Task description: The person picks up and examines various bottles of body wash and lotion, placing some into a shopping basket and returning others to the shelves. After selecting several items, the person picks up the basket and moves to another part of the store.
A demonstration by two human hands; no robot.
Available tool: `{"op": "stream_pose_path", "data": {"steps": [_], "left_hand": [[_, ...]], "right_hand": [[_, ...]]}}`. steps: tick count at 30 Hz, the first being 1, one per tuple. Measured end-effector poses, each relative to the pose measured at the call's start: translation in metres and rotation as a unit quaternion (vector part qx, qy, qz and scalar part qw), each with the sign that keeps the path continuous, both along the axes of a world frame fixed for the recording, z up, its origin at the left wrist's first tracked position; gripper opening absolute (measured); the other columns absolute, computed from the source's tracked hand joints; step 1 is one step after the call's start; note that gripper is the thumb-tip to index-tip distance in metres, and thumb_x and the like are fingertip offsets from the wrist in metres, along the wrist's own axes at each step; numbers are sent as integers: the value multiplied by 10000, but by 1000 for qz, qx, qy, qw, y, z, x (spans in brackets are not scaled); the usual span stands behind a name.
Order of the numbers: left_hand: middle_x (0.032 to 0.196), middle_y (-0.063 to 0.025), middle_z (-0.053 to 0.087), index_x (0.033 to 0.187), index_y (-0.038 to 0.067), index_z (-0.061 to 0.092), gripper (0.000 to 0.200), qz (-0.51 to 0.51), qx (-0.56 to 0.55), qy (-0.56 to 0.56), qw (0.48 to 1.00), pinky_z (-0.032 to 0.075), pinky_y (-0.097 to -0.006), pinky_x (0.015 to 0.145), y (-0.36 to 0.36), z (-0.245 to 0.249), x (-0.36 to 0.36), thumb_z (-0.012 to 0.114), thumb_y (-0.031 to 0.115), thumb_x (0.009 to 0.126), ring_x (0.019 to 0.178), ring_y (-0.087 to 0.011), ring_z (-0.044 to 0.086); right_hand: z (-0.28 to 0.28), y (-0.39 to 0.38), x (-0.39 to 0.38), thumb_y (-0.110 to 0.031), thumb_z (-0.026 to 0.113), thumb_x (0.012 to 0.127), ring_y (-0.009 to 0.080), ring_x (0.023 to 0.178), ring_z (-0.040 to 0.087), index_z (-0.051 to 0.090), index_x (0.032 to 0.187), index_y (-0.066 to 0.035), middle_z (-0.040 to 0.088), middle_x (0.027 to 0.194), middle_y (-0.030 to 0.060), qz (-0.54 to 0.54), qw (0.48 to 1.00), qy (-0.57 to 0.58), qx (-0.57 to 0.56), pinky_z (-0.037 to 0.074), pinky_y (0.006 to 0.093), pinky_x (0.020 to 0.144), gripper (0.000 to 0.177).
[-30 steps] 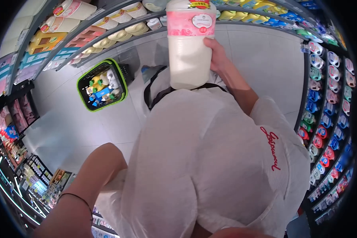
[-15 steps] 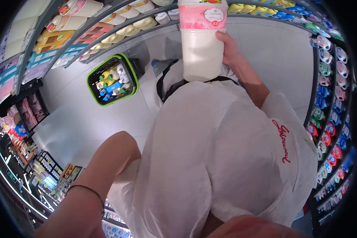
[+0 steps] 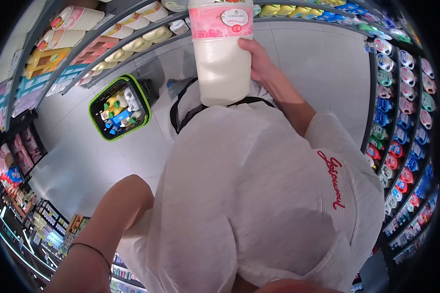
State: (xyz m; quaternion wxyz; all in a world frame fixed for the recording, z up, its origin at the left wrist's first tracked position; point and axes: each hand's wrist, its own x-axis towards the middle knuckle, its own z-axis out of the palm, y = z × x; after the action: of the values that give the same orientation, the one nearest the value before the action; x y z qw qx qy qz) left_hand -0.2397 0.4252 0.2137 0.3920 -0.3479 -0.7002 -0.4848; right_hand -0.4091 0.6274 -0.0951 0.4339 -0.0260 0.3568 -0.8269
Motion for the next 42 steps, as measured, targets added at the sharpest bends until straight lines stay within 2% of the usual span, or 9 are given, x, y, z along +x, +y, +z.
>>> {"op": "stream_pose_path", "data": {"steps": [4,7,9,13,22,25,28,31,42], "left_hand": [[1172,-166,544,1152,-30,499,266,-45,151,-21,987,519,-320,858,12,5,-5,436,70,914,1069,-218,543],[1158,-161,554,1147,-32,500,265,117,-128,72,982,523,-316,844,-20,6,-3,420,81,922,1067,-216,544],[1170,-160,546,1141,-33,500,257,365,-367,243,821,526,-303,834,-34,16,3,447,53,905,1056,-220,554],[1213,-142,514,1155,-25,481,291,3,79,-44,996,516,-293,867,8,10,4,530,0,869,1076,-212,548],[1183,-139,528,1171,-16,458,290,231,-272,61,932,493,-300,896,-16,22,17,505,84,903,1080,-212,537],[1194,-140,524,1186,-21,450,285,-34,129,-4,991,473,-306,909,17,-1,-2,466,81,920,1058,-209,534],[1172,-152,538,1174,-31,462,279,198,-152,99,963,458,-309,915,4,-3,-7,434,106,933,1044,-215,529],[1179,-144,536,1152,-24,476,261,6,119,26,993,468,-306,908,18,-2,-5,437,105,928,1052,-200,532],[1126,-161,568,1116,-34,497,226,121,-23,71,990,510,-287,852,7,-5,-15,437,50,915,996,-190,581]], "right_hand": [[-4,1,-3,-331,617,800,253,1075,556,410,1262,14,537,1199,153,105,991,-38,-71,453,374,924,612],[-4,2,0,-344,612,800,257,1067,560,410,1262,18,541,1193,155,46,999,6,-13,457,378,920,620],[-5,2,-3,-294,618,804,243,1045,570,413,1251,15,546,1174,149,31,999,-1,-24,476,369,894,581],[-3,2,1,-368,598,806,263,1063,563,412,1258,23,545,1186,162,87,995,-24,-34,459,380,919,626],[-3,-2,1,-361,599,808,263,1062,565,412,1256,27,545,1186,166,83,995,-19,-42,460,383,918,623],[0,-3,2,-356,595,812,263,1061,566,413,1256,24,547,1185,164,49,999,18,-5,462,383,915,612],[0,-5,2,-348,593,815,263,1056,570,419,1253,25,549,1182,163,36,999,28,-5,467,384,909,601],[0,-4,-1,-343,590,820,257,1055,571,423,1251,25,549,1183,159,72,997,-5,-34,470,378,903,590],[-2,-3,-8,-363,603,806,254,1048,574,420,1249,32,548,1180,162,59,998,16,-10,477,374,895,621]]}}
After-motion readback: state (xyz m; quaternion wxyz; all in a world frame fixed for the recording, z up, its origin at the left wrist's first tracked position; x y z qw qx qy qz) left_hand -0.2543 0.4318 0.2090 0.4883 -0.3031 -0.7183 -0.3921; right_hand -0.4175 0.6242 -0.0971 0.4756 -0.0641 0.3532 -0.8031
